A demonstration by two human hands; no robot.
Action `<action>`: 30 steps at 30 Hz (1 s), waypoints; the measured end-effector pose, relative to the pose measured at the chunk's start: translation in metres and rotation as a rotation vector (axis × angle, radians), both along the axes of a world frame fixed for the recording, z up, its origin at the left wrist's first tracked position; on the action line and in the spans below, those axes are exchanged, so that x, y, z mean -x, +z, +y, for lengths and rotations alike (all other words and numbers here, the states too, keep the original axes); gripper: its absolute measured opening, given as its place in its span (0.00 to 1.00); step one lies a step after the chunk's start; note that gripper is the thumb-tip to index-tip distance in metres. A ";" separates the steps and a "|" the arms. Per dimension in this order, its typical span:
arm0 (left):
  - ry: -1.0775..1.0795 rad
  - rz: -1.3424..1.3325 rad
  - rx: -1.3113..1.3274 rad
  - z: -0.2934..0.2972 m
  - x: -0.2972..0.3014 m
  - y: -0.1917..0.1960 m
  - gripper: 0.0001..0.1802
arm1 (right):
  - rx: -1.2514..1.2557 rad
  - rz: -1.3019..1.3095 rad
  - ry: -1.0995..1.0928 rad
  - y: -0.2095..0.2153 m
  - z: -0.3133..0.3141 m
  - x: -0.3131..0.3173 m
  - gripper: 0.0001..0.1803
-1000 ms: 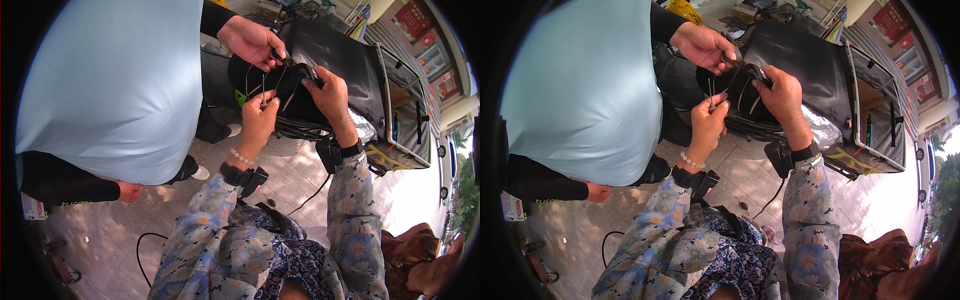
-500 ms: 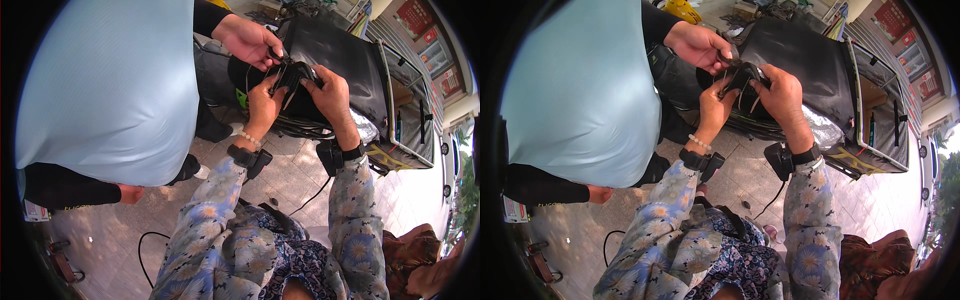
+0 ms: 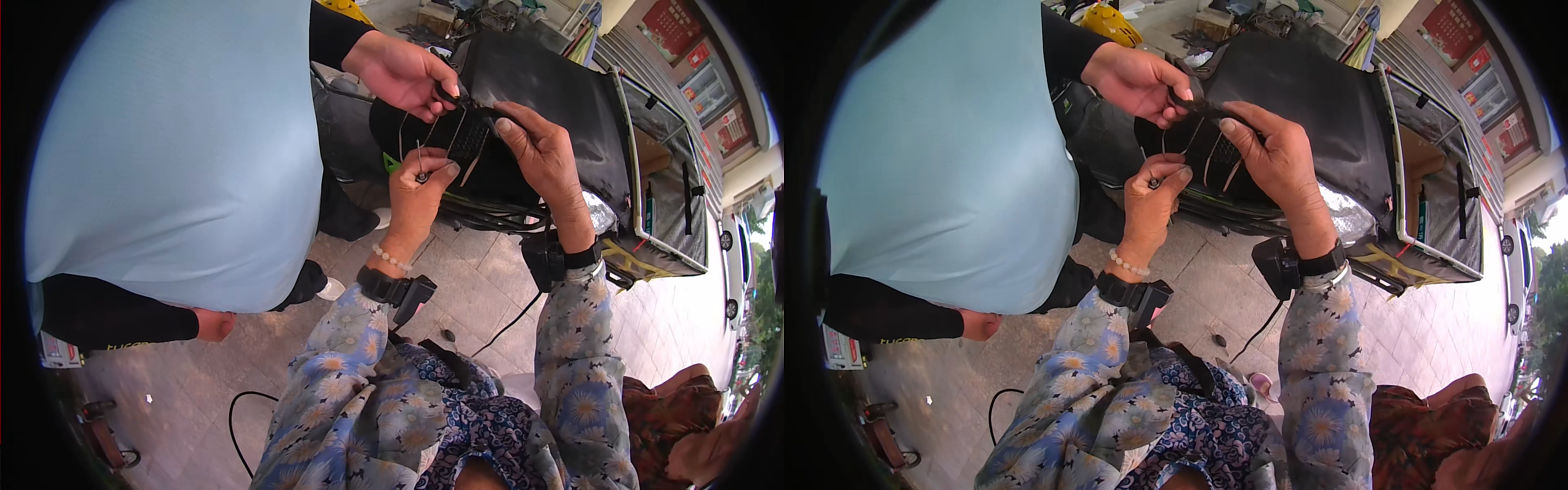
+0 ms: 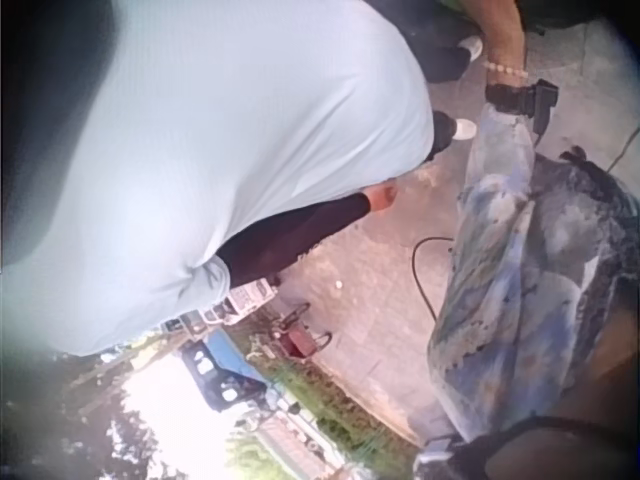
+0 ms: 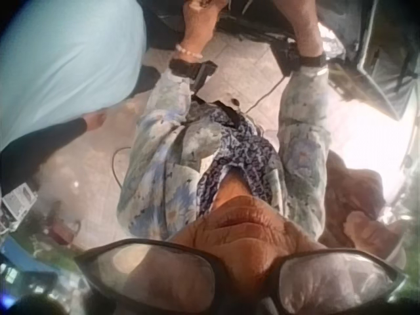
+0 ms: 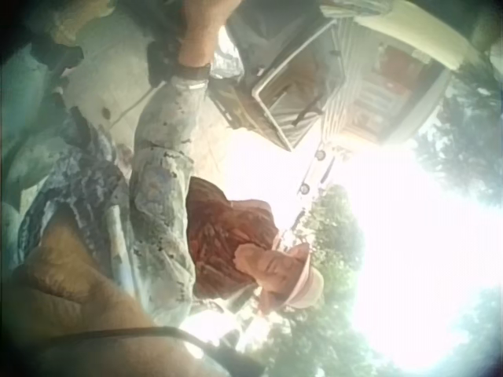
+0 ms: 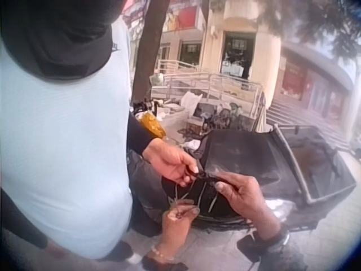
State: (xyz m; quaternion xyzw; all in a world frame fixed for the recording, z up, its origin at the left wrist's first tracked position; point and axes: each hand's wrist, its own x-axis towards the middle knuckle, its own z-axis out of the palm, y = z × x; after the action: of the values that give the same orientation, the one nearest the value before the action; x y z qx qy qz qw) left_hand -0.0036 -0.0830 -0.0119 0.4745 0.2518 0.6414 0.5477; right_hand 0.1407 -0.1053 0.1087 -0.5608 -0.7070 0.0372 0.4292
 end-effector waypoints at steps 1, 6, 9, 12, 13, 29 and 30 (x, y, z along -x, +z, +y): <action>-0.031 0.102 0.014 -0.007 0.008 0.002 0.03 | 0.063 0.077 0.070 0.005 0.000 -0.003 0.16; 0.020 0.084 -0.133 -0.033 0.039 0.007 0.02 | 0.183 -0.292 -0.027 0.044 0.006 -0.009 0.24; -0.145 -0.020 -0.018 -0.051 0.062 0.006 0.02 | 0.403 0.090 0.028 0.056 0.014 -0.006 0.28; -0.256 -0.161 0.112 -0.066 0.076 -0.002 0.02 | 0.484 0.201 0.040 0.064 0.035 -0.003 0.29; -0.354 -0.304 0.191 -0.068 0.083 -0.007 0.02 | 0.451 0.291 0.077 0.063 0.042 0.001 0.27; -1.673 0.551 0.346 0.169 0.022 0.143 0.05 | 0.174 0.712 1.254 0.115 -0.049 0.049 0.20; -1.639 0.544 0.341 0.166 0.026 0.143 0.05 | 0.186 0.714 1.249 0.108 -0.057 0.049 0.21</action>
State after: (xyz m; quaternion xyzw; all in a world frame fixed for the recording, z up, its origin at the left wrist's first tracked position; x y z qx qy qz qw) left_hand -0.0301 0.0833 0.1310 0.5542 0.0460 -0.1352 0.8201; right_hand 0.0915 -0.1621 0.2168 -0.0403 -0.7062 0.5162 0.4830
